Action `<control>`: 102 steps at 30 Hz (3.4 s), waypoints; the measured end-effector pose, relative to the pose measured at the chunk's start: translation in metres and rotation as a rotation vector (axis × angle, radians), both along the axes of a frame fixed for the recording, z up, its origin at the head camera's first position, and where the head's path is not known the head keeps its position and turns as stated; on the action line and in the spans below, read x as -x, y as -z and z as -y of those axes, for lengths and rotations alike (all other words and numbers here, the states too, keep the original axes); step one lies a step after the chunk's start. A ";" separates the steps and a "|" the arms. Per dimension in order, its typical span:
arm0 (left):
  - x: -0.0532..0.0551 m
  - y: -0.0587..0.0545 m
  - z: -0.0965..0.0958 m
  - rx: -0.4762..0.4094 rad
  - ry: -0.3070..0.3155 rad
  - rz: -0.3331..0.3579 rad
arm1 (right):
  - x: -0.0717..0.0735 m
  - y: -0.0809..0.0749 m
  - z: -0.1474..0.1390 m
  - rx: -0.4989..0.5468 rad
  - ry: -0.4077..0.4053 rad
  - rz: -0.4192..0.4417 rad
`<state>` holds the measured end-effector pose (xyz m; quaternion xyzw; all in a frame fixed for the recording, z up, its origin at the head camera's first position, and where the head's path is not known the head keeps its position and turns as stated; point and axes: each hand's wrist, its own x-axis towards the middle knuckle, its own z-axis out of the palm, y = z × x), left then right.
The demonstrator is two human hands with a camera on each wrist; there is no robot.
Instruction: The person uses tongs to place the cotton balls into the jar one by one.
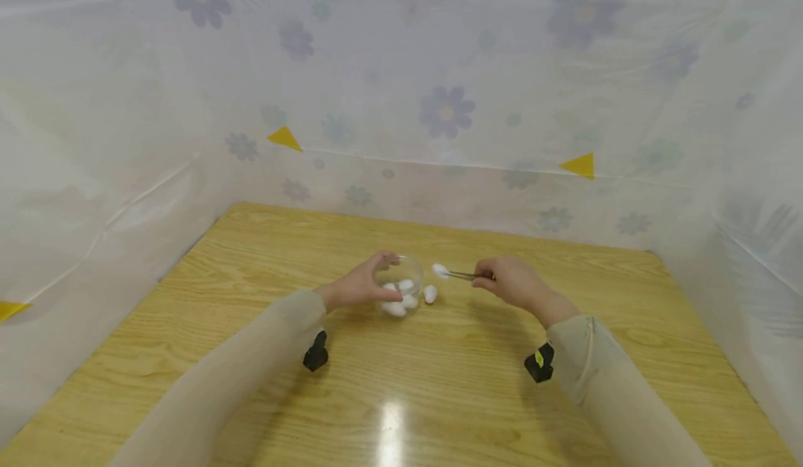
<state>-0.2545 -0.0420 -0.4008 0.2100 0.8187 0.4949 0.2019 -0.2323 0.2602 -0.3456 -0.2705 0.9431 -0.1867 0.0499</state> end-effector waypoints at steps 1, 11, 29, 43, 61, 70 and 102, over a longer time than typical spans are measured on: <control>0.000 0.000 0.000 0.000 0.000 0.000 | 0.000 0.000 0.000 -0.002 -0.004 -0.004; 0.000 0.001 0.001 0.002 -0.004 0.004 | 0.002 -0.007 0.005 0.003 0.001 -0.005; -0.001 0.000 0.001 0.004 -0.008 0.006 | 0.002 -0.018 0.029 -0.012 0.001 -0.016; -0.004 -0.004 -0.001 -0.011 -0.020 0.025 | 0.004 -0.015 0.051 -0.032 -0.080 -0.084; -0.002 -0.001 -0.001 -0.006 -0.033 0.052 | 0.005 -0.011 0.068 -0.010 -0.133 -0.095; -0.001 -0.001 0.000 0.010 -0.031 0.026 | 0.006 -0.010 0.073 -0.019 -0.142 -0.081; 0.000 0.001 0.000 0.011 -0.019 0.032 | 0.006 -0.011 0.077 -0.036 -0.156 -0.073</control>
